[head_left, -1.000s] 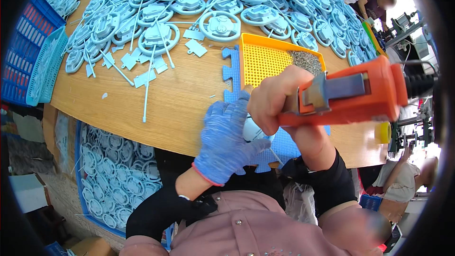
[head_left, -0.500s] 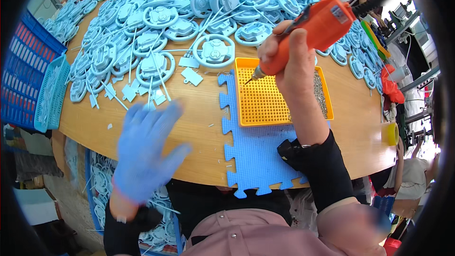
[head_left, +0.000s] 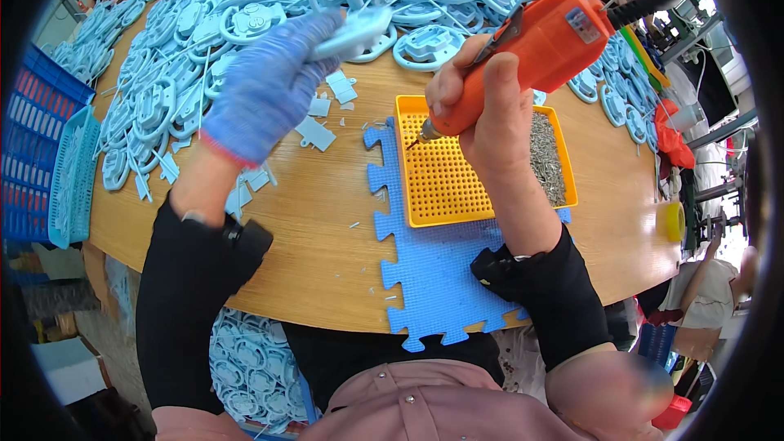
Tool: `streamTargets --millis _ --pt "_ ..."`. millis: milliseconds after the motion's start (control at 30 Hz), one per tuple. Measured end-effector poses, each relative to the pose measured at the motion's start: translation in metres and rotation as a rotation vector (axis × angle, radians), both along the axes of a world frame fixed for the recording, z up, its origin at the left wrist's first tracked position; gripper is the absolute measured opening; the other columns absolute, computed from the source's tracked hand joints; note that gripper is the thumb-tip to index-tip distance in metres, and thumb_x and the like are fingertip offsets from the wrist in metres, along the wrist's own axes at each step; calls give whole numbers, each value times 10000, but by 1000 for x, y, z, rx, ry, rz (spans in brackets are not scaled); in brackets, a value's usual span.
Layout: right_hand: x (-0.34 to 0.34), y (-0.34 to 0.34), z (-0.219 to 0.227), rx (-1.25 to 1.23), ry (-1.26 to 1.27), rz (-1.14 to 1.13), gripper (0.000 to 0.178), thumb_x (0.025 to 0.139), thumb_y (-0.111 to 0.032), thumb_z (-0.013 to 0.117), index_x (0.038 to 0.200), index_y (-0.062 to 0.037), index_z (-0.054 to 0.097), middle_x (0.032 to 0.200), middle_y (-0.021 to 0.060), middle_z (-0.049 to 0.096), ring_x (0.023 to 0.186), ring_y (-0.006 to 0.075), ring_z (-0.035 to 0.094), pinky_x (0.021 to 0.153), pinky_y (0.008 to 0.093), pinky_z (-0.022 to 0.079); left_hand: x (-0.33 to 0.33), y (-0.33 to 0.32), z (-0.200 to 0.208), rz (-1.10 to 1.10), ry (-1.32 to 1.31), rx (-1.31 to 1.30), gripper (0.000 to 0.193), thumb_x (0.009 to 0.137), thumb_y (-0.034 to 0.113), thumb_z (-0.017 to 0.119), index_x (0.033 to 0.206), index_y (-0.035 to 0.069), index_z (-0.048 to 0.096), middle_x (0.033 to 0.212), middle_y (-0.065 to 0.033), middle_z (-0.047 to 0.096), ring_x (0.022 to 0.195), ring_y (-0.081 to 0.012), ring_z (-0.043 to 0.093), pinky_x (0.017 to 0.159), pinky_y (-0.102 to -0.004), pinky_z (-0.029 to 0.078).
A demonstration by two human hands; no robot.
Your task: Assemble small plastic components using an electric screwdriver.
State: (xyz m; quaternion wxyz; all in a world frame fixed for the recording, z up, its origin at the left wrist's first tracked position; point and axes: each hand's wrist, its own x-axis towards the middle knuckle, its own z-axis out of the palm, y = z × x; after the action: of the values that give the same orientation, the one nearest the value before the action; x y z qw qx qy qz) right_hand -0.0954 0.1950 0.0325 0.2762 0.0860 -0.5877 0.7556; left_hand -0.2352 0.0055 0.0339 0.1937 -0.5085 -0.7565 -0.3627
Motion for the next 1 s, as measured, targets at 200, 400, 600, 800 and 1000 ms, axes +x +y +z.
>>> streamTargets --millis 200,400,600,800,1000 --pt "3 6 -8 56 21 -6 453 892 -507 598 945 -70 493 679 54 545 590 166 529 546 291 438 141 -56 66 -176 -116 -312 366 856 54 582 1222 38 578 1084 -164 640 987 -270 634 828 -329 512" --pt "19 7 14 97 73 -21 475 880 -513 609 986 -60 514 690 57 548 613 184 539 557 297 438 195 -36 -14 -179 -1428 -168 438 899 159 588 1288 -23 505 1093 -188 616 946 -264 622 858 -311 486" --pt "85 -22 63 12 25 59 696 771 -737 534 988 -76 532 652 16 501 543 150 479 562 293 414 218 -40 -29 61 -522 -234 729 757 324 753 1327 -23 462 1209 -224 534 1076 -359 549 922 -403 457" --pt "115 -44 47 36 2 -15 691 751 -720 569 964 -70 475 614 -2 458 486 121 444 418 272 382 220 -26 -25 29 -435 -383 731 682 464 745 1262 72 534 1135 -216 541 1039 -362 544 864 -438 461" --pt "110 -31 54 7 62 -130 703 738 -709 602 985 -59 493 626 25 495 515 142 487 451 260 402 224 -18 -14 34 -369 -414 528 735 419 704 1122 73 609 1091 -202 532 921 -359 565 807 -438 478"
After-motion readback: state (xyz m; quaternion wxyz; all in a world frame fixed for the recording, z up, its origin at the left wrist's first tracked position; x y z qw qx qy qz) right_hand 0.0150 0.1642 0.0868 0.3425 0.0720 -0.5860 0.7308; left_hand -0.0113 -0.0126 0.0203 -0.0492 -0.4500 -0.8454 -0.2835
